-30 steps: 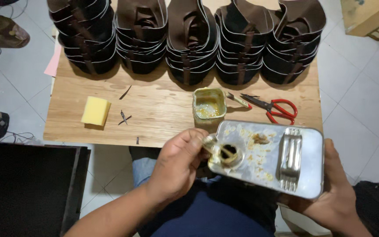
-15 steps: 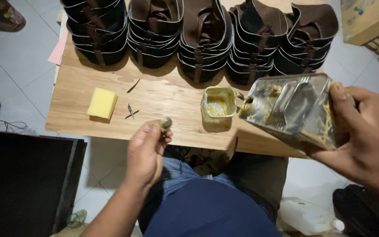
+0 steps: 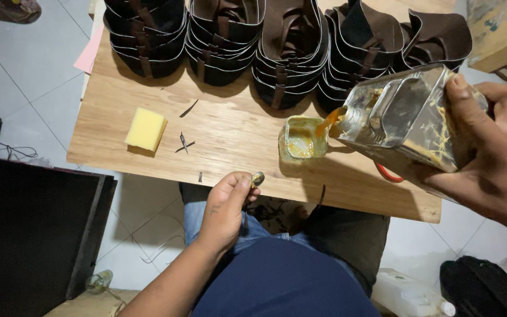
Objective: The person sits at a workbench with stacks of leather shoe uppers. They use red-handled scissors to trim excess material from the edge of an upper, set it on a stack, then pour liquid from a metal can into a small container and use a brush to apply the liquid along the trimmed edge of another upper.
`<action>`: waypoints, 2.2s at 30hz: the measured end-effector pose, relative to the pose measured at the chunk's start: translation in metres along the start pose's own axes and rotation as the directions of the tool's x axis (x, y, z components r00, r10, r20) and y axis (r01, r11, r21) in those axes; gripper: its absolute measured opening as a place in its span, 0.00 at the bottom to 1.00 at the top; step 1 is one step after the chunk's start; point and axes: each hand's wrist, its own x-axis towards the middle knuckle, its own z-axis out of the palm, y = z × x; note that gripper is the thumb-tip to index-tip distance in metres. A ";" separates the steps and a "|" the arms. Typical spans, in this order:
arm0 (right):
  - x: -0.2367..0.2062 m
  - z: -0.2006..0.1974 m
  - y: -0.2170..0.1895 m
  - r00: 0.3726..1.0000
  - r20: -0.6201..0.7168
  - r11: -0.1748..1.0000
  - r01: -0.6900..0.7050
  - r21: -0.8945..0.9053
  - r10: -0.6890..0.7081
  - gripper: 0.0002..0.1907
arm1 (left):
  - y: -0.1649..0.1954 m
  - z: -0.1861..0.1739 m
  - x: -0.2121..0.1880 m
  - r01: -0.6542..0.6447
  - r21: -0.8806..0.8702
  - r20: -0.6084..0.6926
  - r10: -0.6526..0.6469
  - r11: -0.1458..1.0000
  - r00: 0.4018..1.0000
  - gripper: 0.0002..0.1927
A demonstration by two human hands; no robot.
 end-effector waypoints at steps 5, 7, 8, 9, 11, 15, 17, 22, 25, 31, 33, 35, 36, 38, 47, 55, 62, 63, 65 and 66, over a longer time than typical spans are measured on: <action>0.002 0.003 0.000 1.000 -0.014 1.000 -0.007 0.020 0.007 0.62 | 0.003 0.001 0.007 -0.009 0.091 -0.005 0.009 0.996 1.000 0.12; 0.001 0.005 0.003 1.000 -0.006 1.000 0.017 0.000 -0.017 0.63 | 0.005 0.002 0.010 -0.044 0.142 0.011 0.043 0.989 0.999 0.12; 0.000 0.005 0.005 1.000 -0.018 1.000 0.021 -0.017 -0.021 0.63 | 0.005 0.003 0.012 -0.057 0.167 0.019 0.055 0.984 0.998 0.11; -0.001 0.007 0.005 0.999 -0.031 0.999 0.025 -0.034 -0.026 0.62 | 0.006 0.004 0.013 -0.063 0.172 0.025 0.060 0.983 0.998 0.11; -0.002 0.008 0.008 0.999 -0.030 0.998 0.029 -0.064 -0.031 0.63 | 0.007 0.007 0.019 -0.079 0.185 0.039 0.073 0.979 0.997 0.11; -0.003 0.008 0.013 0.999 0.046 0.998 -0.003 -0.067 0.006 0.63 | 0.010 0.015 0.027 -0.107 0.271 0.061 0.094 0.957 0.994 0.12; -0.002 0.009 0.015 0.999 0.042 0.998 0.006 -0.068 -0.003 0.61 | 0.011 0.019 0.032 -0.114 0.293 0.067 0.099 0.949 0.993 0.11; -0.002 0.012 0.013 0.998 0.057 0.998 0.016 -0.058 -0.012 0.61 | 0.010 0.028 0.038 -0.190 0.332 0.097 0.167 0.924 0.981 0.11; -0.003 0.012 0.010 0.999 0.028 0.995 0.028 -0.094 -0.026 0.61 | 0.009 0.032 0.041 -0.208 0.367 0.104 0.182 0.907 0.978 0.10; 0.002 0.015 0.009 0.998 0.022 0.995 0.059 -0.082 -0.057 0.59 | 0.008 0.034 0.045 -0.254 0.399 0.142 0.215 0.881 0.966 0.10; 0.004 0.018 0.008 0.996 0.066 0.989 0.067 -0.134 -0.058 0.59 | 0.008 0.032 0.046 -0.287 0.420 0.156 0.243 0.861 0.957 0.10; 0.005 0.021 0.007 0.995 0.073 0.981 0.083 -0.175 -0.071 0.59 | 0.009 0.031 0.046 -0.291 0.441 0.154 0.248 0.849 0.956 0.09; 0.006 0.023 0.006 0.995 0.056 0.977 0.094 -0.190 -0.085 0.57 | 0.010 0.031 0.046 -0.291 0.436 0.152 0.248 0.852 0.957 0.09; 0.007 0.025 0.006 0.994 0.048 0.972 0.110 -0.208 -0.102 0.56 | 0.011 0.030 0.047 -0.290 0.425 0.150 0.250 0.857 0.957 0.09; 0.018 0.030 0.006 0.986 0.125 0.967 0.136 -0.215 -0.111 0.55 | 0.017 0.031 0.049 -0.325 0.453 0.177 0.274 0.830 0.945 0.09; 0.017 0.034 0.004 0.985 0.070 0.953 0.169 -0.252 -0.157 0.52 | 0.016 0.033 0.056 -0.342 0.508 0.173 0.295 0.790 0.940 0.08; 0.011 0.037 0.003 0.993 0.091 0.973 0.094 -0.209 -0.077 0.54 | 0.014 0.040 0.060 -0.370 0.532 0.183 0.324 0.761 0.928 0.08; 0.010 0.038 0.004 0.992 0.113 0.979 0.083 -0.188 -0.062 0.54 | 0.015 0.041 0.061 -0.372 0.538 0.184 0.325 0.757 0.928 0.08; 0.007 0.041 0.007 0.992 0.121 0.981 0.063 -0.184 -0.041 0.56 | 0.019 0.044 0.063 -0.378 0.549 0.188 0.330 0.745 0.925 0.08; 0.004 0.043 0.008 0.993 0.111 0.978 0.055 -0.200 -0.033 0.57 | 0.022 0.045 0.064 -0.418 0.559 0.203 0.371 0.716 0.906 0.07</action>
